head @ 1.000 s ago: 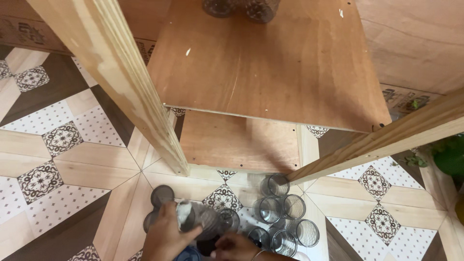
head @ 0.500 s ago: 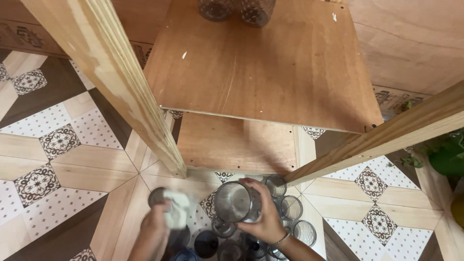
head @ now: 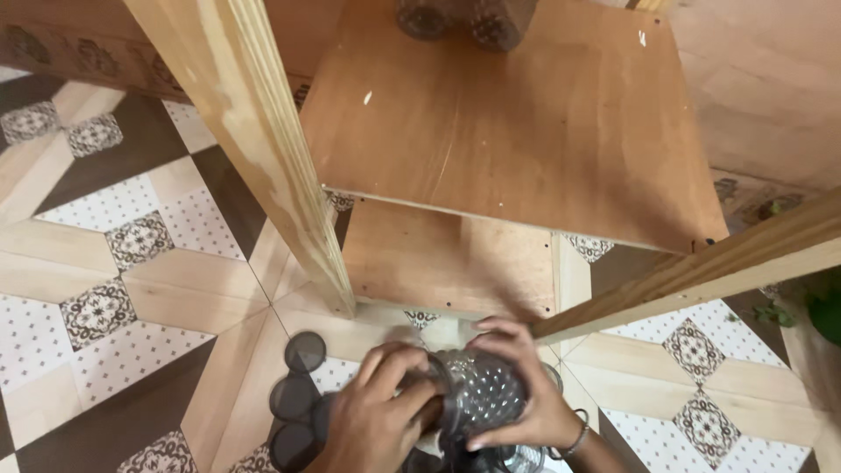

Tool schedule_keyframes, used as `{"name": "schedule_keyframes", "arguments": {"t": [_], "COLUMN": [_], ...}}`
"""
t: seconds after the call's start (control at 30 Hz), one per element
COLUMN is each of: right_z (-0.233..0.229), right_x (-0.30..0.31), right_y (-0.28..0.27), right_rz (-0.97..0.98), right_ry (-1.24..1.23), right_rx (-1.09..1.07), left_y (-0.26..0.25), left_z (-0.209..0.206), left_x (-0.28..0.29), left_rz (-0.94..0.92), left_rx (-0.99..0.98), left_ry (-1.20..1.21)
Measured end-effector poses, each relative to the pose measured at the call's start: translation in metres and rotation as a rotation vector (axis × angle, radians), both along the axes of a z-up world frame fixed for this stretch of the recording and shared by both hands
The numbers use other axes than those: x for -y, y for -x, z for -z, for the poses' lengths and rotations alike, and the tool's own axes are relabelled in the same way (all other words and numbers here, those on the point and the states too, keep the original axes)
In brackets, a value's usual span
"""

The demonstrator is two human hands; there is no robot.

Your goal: The person wipes multiple small glass jars with a white cloth, then places them on a wooden shelf. The person repeats this process for several jars, wiping each one individually and arranging them on the shelf.

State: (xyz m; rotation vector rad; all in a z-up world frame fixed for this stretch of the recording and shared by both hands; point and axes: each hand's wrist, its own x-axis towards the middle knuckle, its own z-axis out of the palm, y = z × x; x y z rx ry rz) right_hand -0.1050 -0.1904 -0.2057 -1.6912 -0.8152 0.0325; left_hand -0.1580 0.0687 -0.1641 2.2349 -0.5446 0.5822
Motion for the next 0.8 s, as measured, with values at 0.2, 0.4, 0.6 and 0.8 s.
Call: {"name": "schedule_keyframes", "arguments": {"t": [0.2, 0.4, 0.6, 0.8], "right_z": [-0.006, -0.003, -0.007, -0.015], "right_x": [-0.028, -0.038, -0.051, -0.059], "right_y": [0.004, 0.018, 0.006, 0.0], "right_rz": [0.104, 0.196, 0.095, 0.5], "right_ry": [-0.471, -0.382, -0.365, -0.328], "right_rx": [-0.505, -0.435, -0.239, -0.609], "left_y": [0.013, 0.013, -0.003, -0.033], "left_z": [0.051, 0.104, 0.113, 0.089], "left_x": [0.004, 0.042, 0.07, 0.072], "left_rz": [0.027, 0.096, 0.281, 0.252], "left_rx": [0.188, -0.341, -0.493, -0.081], "left_ry": [-0.107, 0.234, 0.698, 0.152]}}
